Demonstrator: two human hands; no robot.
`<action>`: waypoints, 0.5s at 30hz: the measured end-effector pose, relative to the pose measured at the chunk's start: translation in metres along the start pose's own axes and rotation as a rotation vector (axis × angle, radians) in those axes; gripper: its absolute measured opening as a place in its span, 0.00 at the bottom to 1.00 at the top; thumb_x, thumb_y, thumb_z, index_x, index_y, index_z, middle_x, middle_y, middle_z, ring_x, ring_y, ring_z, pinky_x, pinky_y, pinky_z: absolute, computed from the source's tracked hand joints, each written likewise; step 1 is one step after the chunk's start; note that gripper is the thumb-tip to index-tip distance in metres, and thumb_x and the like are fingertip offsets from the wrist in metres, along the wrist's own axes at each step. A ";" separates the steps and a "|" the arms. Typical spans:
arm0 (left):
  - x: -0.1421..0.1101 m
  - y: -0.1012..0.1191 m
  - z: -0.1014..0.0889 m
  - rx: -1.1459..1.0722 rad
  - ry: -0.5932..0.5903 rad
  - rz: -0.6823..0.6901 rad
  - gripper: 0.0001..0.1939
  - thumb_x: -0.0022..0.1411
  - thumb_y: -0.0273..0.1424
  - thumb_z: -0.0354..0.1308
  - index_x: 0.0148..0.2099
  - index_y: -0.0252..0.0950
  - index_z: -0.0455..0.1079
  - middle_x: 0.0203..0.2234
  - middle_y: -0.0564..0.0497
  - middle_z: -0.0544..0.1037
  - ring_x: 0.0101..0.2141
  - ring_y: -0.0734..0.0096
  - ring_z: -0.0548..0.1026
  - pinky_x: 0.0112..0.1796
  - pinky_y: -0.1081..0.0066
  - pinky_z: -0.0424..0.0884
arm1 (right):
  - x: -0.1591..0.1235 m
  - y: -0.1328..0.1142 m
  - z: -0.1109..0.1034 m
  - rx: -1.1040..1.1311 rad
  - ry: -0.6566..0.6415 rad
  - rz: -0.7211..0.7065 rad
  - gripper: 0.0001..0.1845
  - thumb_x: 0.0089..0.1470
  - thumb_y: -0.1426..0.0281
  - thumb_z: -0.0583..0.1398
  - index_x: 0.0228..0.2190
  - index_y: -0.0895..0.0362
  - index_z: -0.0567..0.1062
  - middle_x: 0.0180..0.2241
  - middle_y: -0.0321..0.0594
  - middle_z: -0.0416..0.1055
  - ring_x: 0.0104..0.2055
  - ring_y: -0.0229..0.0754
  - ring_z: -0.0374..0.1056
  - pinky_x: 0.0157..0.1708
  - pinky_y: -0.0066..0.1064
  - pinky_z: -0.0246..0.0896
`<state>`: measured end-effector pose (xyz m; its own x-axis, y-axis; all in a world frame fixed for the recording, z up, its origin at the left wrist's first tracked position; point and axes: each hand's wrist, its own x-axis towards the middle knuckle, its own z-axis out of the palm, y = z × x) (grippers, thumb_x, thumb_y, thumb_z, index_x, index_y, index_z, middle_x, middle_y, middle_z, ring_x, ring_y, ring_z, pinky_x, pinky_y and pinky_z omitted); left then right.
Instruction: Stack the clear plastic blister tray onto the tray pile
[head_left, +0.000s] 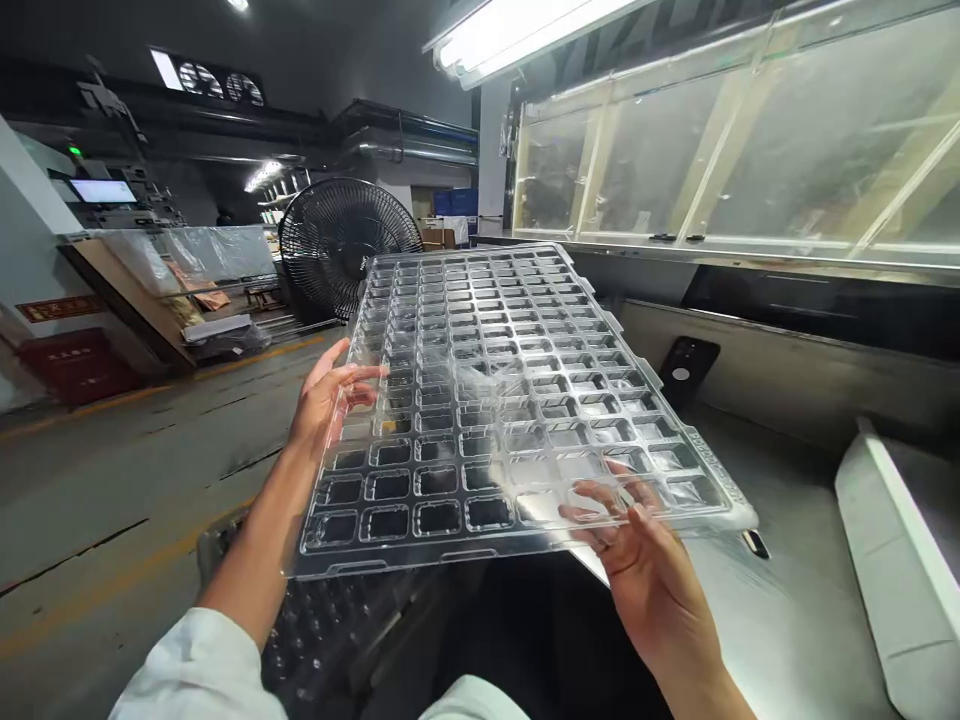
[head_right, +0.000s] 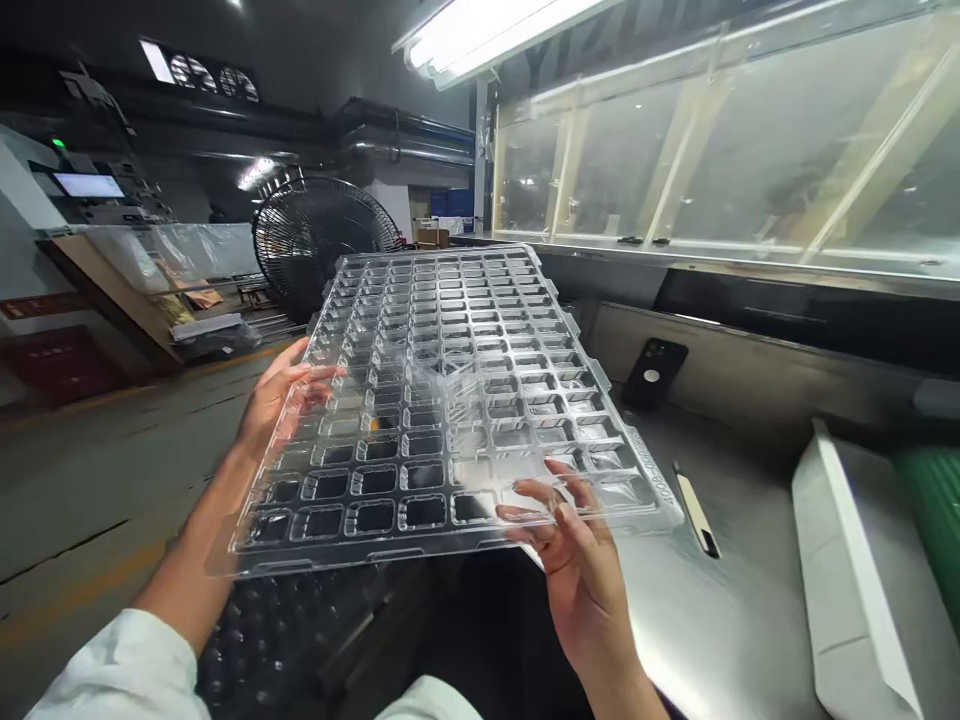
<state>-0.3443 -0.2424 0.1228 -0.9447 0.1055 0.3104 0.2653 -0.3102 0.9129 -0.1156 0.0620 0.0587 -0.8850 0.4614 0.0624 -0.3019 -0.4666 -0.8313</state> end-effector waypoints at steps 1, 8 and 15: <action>-0.001 -0.001 -0.002 0.000 -0.005 0.002 0.44 0.61 0.32 0.60 0.75 0.29 0.48 0.39 0.38 0.84 0.26 0.69 0.78 0.31 0.70 0.75 | -0.004 0.000 0.000 -0.007 -0.011 0.000 0.35 0.46 0.52 0.76 0.53 0.50 0.75 0.44 0.46 0.78 0.39 0.55 0.79 0.37 0.38 0.77; 0.018 0.009 -0.028 -0.060 -0.085 -0.001 0.31 0.66 0.35 0.57 0.69 0.33 0.62 0.41 0.38 0.82 0.29 0.66 0.79 0.29 0.70 0.75 | -0.035 0.002 0.022 0.028 -0.105 0.012 0.33 0.54 0.46 0.71 0.56 0.48 0.76 0.47 0.49 0.78 0.41 0.56 0.78 0.38 0.43 0.74; 0.054 0.019 -0.024 -0.102 -0.113 -0.141 0.28 0.73 0.43 0.52 0.68 0.33 0.63 0.41 0.36 0.82 0.27 0.65 0.79 0.26 0.68 0.74 | -0.025 0.001 0.031 -0.005 -0.179 0.015 0.33 0.58 0.47 0.69 0.58 0.50 0.74 0.45 0.50 0.79 0.44 0.57 0.77 0.37 0.42 0.75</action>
<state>-0.3943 -0.2656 0.1508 -0.9419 0.2583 0.2149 0.1061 -0.3781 0.9197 -0.1052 0.0260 0.0733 -0.9383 0.3129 0.1470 -0.2871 -0.4683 -0.8356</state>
